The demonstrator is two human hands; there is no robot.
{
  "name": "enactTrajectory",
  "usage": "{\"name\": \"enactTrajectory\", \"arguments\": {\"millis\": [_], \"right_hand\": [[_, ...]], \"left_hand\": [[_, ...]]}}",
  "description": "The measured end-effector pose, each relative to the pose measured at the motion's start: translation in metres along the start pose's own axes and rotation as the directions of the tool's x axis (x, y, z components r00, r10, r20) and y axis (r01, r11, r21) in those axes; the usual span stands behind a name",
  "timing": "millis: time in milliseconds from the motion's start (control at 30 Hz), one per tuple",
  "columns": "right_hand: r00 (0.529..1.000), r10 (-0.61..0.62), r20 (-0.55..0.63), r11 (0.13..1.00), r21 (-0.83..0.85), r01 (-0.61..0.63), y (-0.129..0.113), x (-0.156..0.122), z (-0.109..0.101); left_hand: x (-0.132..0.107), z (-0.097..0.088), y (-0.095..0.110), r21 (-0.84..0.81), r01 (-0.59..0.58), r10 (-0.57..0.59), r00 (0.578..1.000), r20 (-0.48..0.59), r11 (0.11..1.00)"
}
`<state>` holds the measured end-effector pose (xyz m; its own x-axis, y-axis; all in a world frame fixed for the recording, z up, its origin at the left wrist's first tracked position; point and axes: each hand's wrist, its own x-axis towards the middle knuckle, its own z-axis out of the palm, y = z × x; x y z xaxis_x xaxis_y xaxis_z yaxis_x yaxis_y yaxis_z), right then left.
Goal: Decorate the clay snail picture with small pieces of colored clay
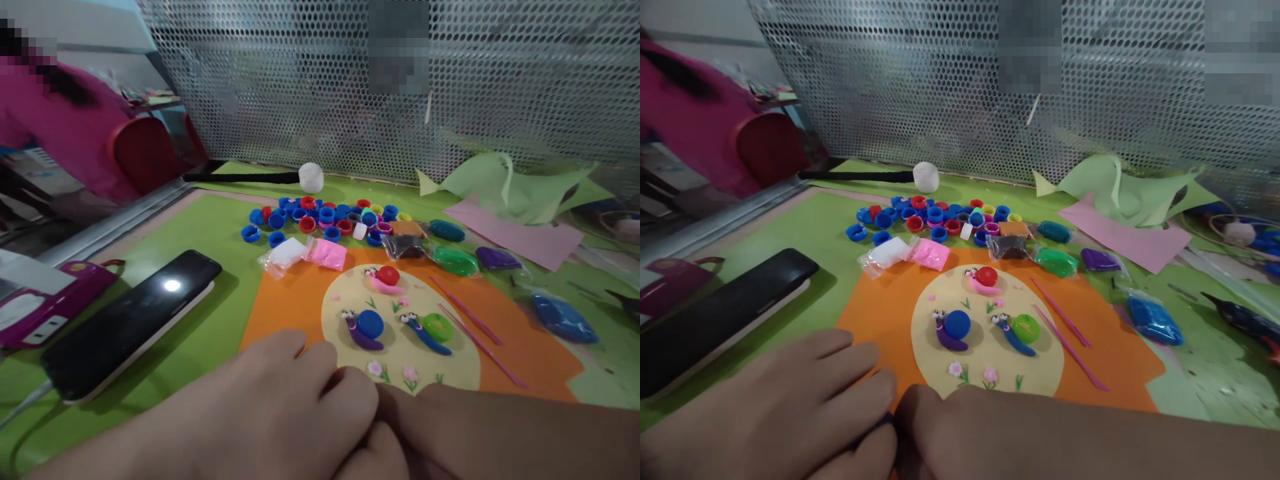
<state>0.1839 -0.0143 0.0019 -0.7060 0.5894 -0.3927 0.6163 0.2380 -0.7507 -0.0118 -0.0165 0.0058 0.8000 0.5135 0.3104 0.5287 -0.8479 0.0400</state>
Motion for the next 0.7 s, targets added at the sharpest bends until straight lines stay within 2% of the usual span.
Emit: {"name": "enactTrajectory", "arguments": {"millis": [100,200,333,433,500,600,700], "right_hand": [[0.999,-0.045,-0.028,0.994,-0.096,0.042,-0.004,-0.001,-0.004],[0.983,-0.136,-0.120,0.942,-0.322,0.091,-0.007,-0.001,-0.004],[0.948,-0.231,-0.218,0.836,-0.544,0.079,-0.008,-0.002,-0.003],[0.921,-0.290,-0.258,0.757,-0.651,0.056,-0.005,-0.006,-0.002],[0.905,-0.338,-0.258,0.689,-0.723,0.051,-0.003,-0.007,-0.001],[0.870,-0.422,-0.253,0.569,-0.822,0.037,-0.001,-0.007,0.000],[0.822,-0.494,-0.283,0.504,-0.864,0.006,-0.002,-0.007,-0.001]], "left_hand": [[0.002,-0.004,0.000,-0.015,0.017,-0.016,0.996,0.091,1.000],[0.003,-0.009,0.001,0.026,-0.030,0.027,0.996,0.089,0.999],[0.006,-0.012,0.001,0.152,-0.093,0.093,0.996,0.007,0.984],[0.006,-0.009,0.003,0.175,-0.005,0.016,0.998,-0.062,0.985],[0.005,-0.006,0.005,0.150,0.042,-0.018,0.987,-0.161,0.988],[0.006,-0.002,0.007,0.186,0.082,-0.028,0.961,-0.275,0.979],[0.008,-0.001,0.007,0.251,0.092,-0.011,0.951,-0.309,0.964]]}}
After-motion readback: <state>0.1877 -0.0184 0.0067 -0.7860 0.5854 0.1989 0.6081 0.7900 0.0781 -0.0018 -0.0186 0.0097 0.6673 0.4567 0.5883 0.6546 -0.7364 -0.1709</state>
